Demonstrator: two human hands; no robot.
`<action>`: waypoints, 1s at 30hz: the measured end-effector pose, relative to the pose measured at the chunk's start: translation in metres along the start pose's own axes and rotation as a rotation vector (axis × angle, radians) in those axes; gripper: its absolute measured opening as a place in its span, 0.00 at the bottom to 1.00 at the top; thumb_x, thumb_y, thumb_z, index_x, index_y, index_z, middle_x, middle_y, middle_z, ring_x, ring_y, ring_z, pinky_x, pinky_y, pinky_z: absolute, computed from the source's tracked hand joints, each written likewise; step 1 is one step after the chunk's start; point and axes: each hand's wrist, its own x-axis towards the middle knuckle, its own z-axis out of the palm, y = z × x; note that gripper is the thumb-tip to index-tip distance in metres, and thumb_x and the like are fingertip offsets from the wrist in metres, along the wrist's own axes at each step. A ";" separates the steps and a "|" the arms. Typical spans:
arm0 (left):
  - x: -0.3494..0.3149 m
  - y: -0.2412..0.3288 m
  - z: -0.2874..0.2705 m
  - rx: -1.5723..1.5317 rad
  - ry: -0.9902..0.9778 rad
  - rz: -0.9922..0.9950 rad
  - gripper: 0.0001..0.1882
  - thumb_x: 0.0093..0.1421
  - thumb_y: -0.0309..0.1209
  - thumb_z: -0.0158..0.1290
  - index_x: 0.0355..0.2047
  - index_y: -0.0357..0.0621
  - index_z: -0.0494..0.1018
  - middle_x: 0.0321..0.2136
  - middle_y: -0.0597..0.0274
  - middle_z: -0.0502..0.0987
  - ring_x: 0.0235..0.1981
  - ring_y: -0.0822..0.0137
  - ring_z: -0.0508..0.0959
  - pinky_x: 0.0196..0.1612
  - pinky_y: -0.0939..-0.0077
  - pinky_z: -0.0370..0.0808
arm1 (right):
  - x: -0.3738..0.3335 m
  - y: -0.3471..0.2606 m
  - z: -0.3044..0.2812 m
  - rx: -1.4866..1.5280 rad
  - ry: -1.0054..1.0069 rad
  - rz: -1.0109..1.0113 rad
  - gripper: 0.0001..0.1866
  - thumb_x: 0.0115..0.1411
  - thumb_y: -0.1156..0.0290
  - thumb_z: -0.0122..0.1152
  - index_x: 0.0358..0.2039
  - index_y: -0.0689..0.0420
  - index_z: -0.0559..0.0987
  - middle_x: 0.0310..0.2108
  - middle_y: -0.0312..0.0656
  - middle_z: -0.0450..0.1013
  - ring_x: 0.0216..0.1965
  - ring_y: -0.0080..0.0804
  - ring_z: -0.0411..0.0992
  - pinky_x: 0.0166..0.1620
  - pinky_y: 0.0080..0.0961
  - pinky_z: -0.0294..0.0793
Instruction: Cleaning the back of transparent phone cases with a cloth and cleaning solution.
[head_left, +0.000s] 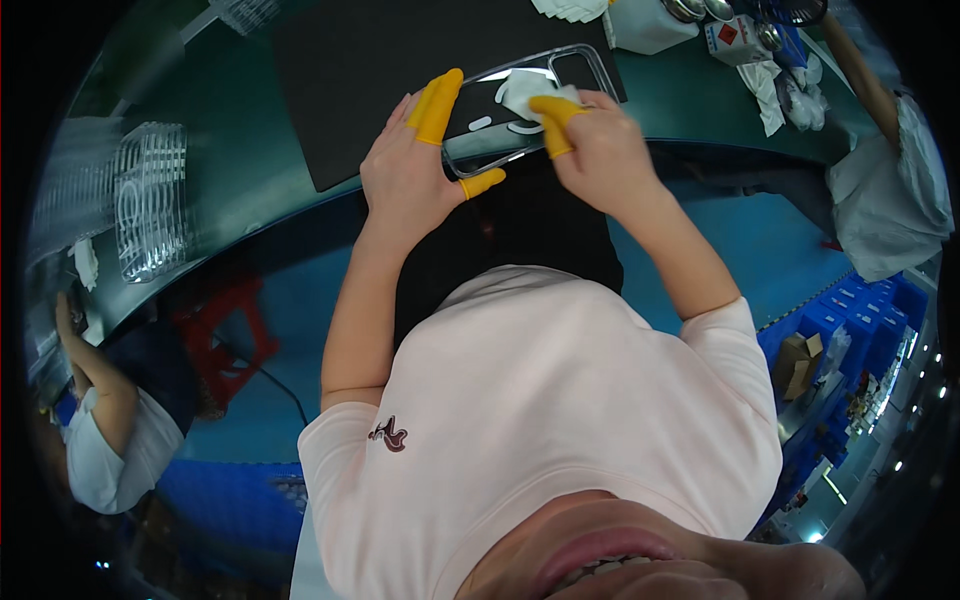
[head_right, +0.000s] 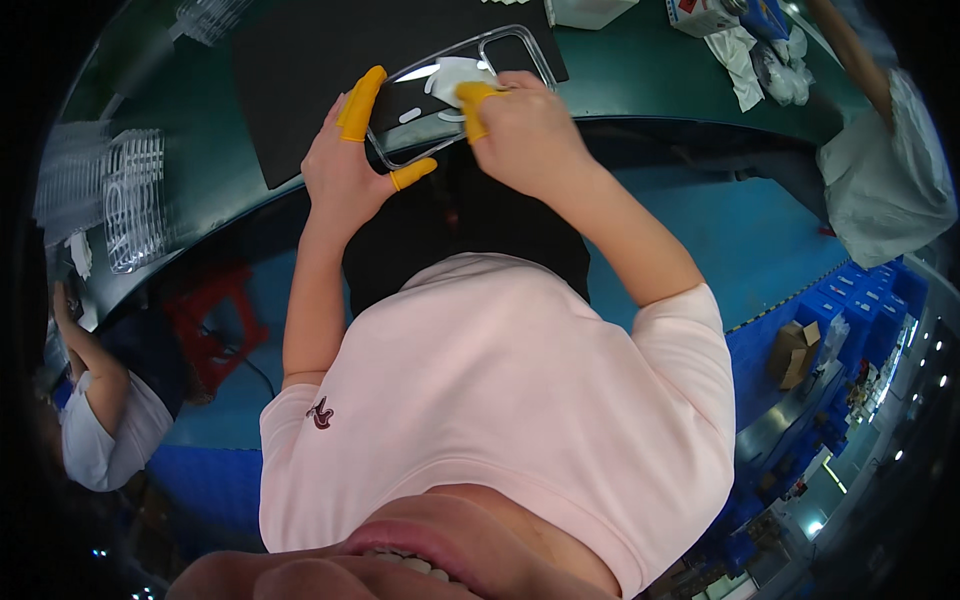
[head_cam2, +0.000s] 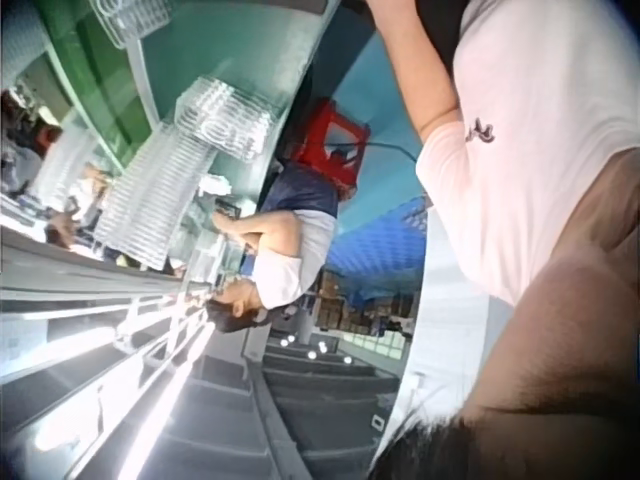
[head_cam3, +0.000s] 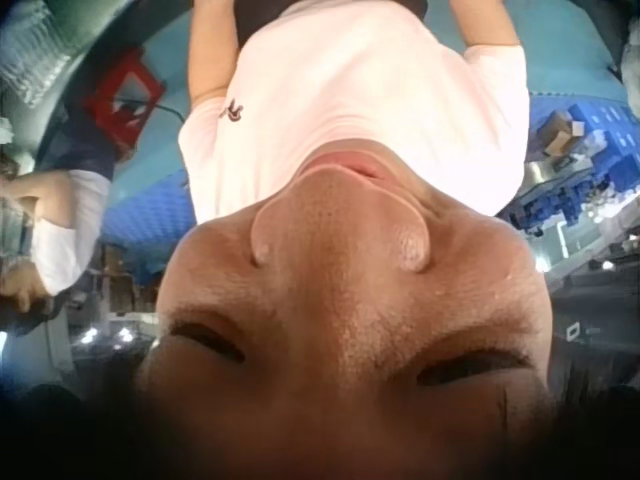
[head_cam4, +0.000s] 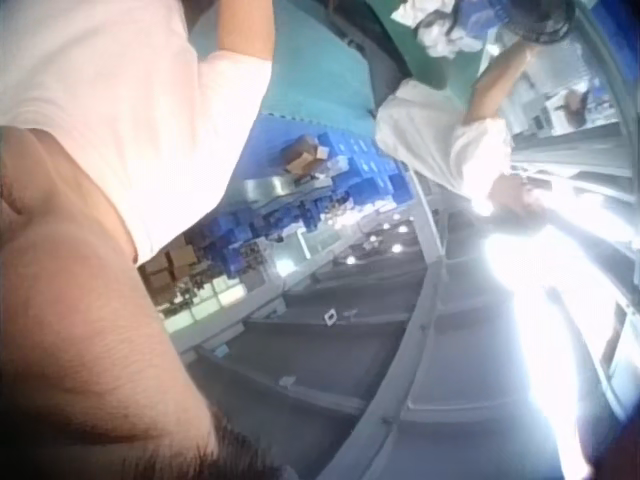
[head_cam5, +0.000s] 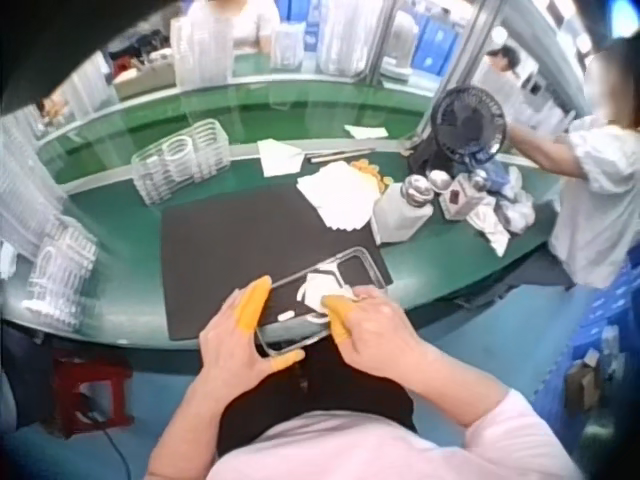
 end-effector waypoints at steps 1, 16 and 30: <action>0.002 0.000 -0.001 -0.006 -0.023 -0.021 0.46 0.33 0.47 0.66 0.53 0.50 0.61 0.46 0.60 0.70 0.50 0.58 0.69 0.49 0.72 0.68 | -0.003 0.010 -0.011 0.044 -0.092 0.128 0.07 0.44 0.73 0.53 0.20 0.63 0.76 0.20 0.51 0.72 0.31 0.44 0.72 0.45 0.36 0.69; 0.000 0.016 -0.015 -0.075 -0.116 -0.184 0.48 0.31 0.40 0.67 0.55 0.51 0.57 0.49 0.49 0.65 0.47 0.51 0.68 0.47 0.62 0.68 | -0.043 0.090 -0.046 0.306 0.225 0.646 0.12 0.42 0.74 0.61 0.29 0.65 0.75 0.31 0.52 0.69 0.30 0.43 0.70 0.32 0.30 0.71; 0.001 0.021 -0.011 -0.050 -0.074 -0.169 0.47 0.32 0.35 0.66 0.56 0.51 0.57 0.48 0.55 0.67 0.46 0.54 0.70 0.47 0.66 0.68 | -0.030 0.082 -0.026 1.562 0.751 0.967 0.14 0.61 0.74 0.39 0.48 0.62 0.60 0.47 0.46 0.63 0.47 0.39 0.67 0.47 0.40 0.73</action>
